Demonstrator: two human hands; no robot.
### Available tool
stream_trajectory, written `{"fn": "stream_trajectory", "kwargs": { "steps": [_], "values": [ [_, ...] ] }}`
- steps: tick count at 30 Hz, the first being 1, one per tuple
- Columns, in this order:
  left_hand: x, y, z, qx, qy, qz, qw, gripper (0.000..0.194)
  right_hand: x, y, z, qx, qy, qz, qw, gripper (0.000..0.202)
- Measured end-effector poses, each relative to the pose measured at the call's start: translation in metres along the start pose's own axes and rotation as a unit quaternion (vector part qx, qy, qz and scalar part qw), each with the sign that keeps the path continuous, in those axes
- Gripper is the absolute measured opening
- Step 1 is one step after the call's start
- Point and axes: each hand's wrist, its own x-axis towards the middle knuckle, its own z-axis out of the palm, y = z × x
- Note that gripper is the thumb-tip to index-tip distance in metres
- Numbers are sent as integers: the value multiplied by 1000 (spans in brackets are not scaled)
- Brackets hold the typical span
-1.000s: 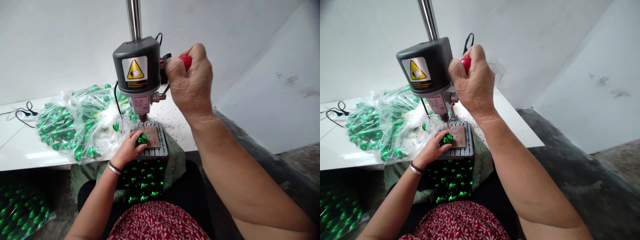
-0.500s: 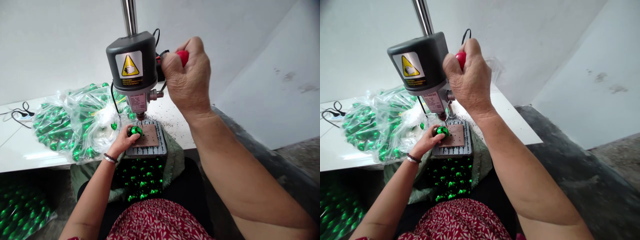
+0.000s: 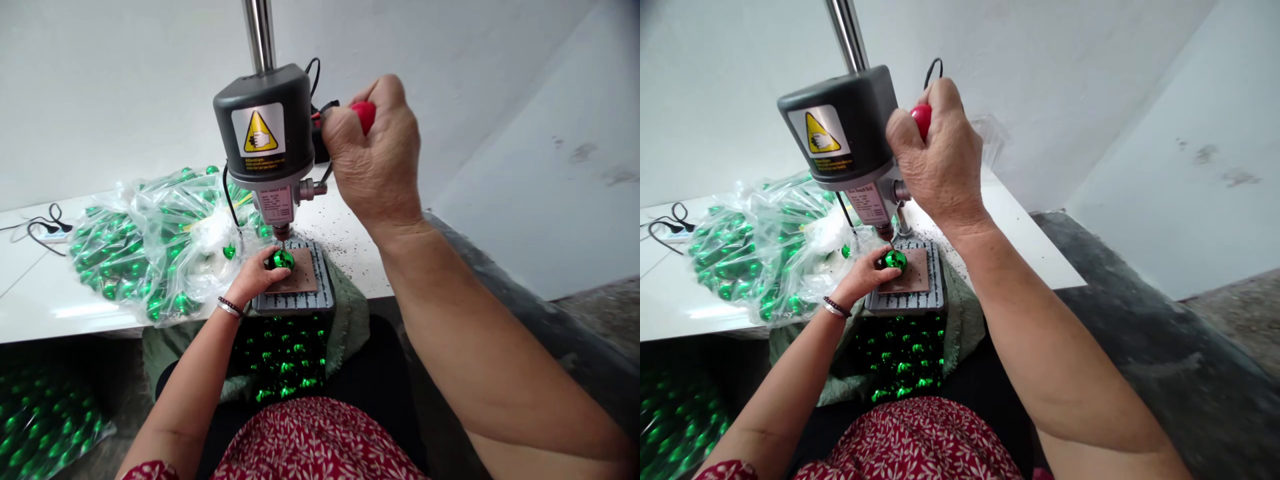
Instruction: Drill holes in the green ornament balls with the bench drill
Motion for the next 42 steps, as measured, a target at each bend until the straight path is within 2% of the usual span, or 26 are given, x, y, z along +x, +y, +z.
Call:
{"fn": "stream_trajectory", "kwargs": {
  "steps": [9,13,16,21,24,27,30,33,36,42],
  "values": [
    [6,1,-3,26,-3,27,999,60,0,-1,1,-7,3,3,1000,27],
    [10,2,2,1,-29,57,998,62,-1,0,0,3,5,-5,1000,25],
    [10,4,5,-41,-46,28,998,65,-1,0,0,2,3,-9,1000,25],
    [5,5,7,-60,-41,-21,997,73,-4,-2,-2,-26,7,-4,1000,25],
    [3,4,8,-61,-38,-24,997,72,-12,3,-5,-46,16,-36,998,23],
    [2,4,8,-69,-40,-19,997,70,-23,9,-10,-67,28,-96,993,23],
    [2,5,8,-83,-47,-20,995,70,-33,12,-19,-99,18,-135,986,18],
    [1,6,8,-87,-43,-21,995,72,-38,11,-25,-128,-5,-136,982,13],
    [0,5,9,-87,-42,-22,995,74,-42,12,-25,-145,-4,-128,981,11],
    [-1,1,10,-88,-52,5,995,57,-58,23,-21,-141,22,-160,977,12]
  ]
}}
